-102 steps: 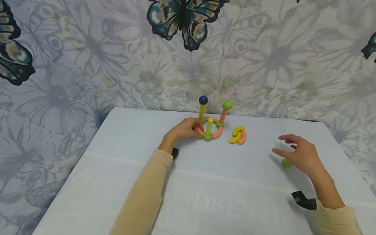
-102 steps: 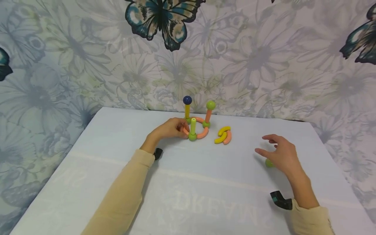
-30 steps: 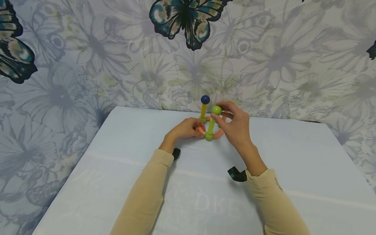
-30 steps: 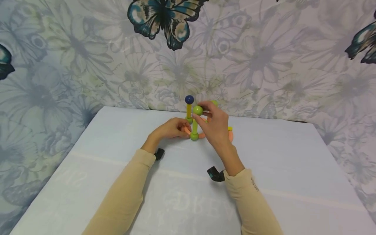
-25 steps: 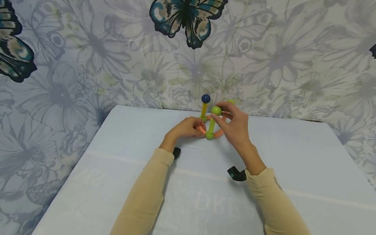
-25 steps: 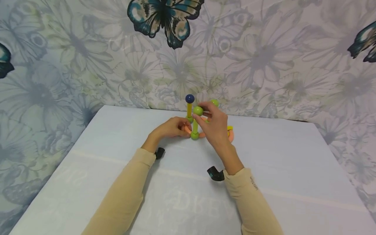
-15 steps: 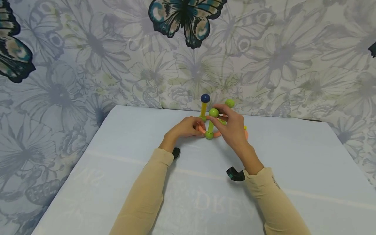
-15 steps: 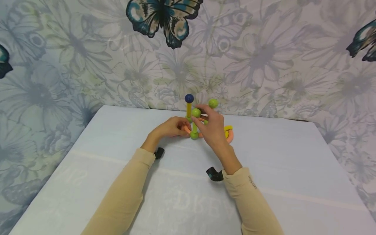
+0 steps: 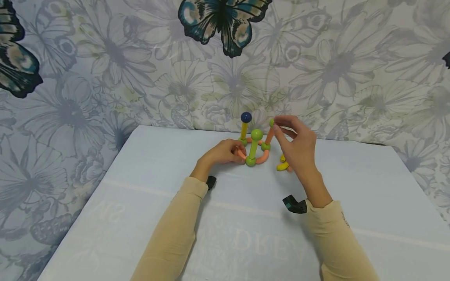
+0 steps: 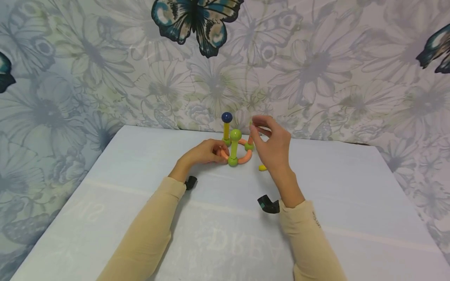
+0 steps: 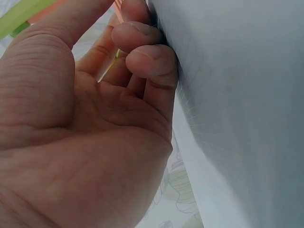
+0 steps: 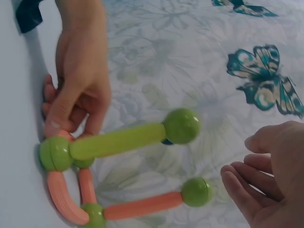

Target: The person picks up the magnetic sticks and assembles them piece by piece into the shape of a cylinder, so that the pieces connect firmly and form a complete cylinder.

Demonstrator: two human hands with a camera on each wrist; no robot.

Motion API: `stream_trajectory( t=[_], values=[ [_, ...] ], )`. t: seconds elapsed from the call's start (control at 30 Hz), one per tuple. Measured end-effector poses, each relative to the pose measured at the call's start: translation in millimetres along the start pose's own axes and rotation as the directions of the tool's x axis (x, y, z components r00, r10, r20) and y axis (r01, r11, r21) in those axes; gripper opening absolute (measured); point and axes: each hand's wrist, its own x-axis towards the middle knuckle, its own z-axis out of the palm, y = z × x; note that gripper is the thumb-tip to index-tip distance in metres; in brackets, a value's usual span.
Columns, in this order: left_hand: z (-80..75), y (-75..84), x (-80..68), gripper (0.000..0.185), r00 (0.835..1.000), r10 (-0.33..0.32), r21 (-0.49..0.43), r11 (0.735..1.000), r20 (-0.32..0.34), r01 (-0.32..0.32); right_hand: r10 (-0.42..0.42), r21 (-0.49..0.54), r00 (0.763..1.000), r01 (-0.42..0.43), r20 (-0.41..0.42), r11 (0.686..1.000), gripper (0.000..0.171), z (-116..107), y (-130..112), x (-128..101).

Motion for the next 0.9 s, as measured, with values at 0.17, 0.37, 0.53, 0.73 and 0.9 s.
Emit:
stream_trajectory(
  t=[0.17, 0.37, 0.53, 0.73, 0.9],
  values=[
    [0.0, -0.3, 0.4, 0.028, 1.000, -0.006, -0.002, 1.000, 0.002, 0.006, 0.072, -0.089, 0.997, -0.075, -0.029, 0.993, 0.025, -18.7, 11.6, 4.1],
    [0.3, -2.8, 1.8, 0.028, 1.000, -0.006, -0.001, 1.000, 0.003, 0.006, 0.262, -0.279, 0.963, -0.235, 0.065, 0.931, 0.028, -36.1, 30.9, 4.4],
    [0.1, -3.0, 2.0, 0.029, 1.000, -0.006, -0.005, 1.000, 0.005, 0.006, 0.415, -0.397, 0.891, -0.319, 0.183, 0.861, 0.035, -45.1, 43.4, 1.4],
    [-0.6, -2.7, 2.5, 0.027, 1.000, -0.010, -0.001, 1.000, 0.007, 0.010, 0.572, -0.521, 0.779, -0.387, 0.256, 0.761, 0.043, -53.4, 51.8, -0.2],
    [-0.3, -3.2, 2.7, 0.028, 1.000, -0.012, 0.007, 1.000, 0.006, 0.012, 0.728, -0.633, 0.603, -0.431, 0.327, 0.642, 0.054, -57.6, 57.1, -0.8]
  ],
)
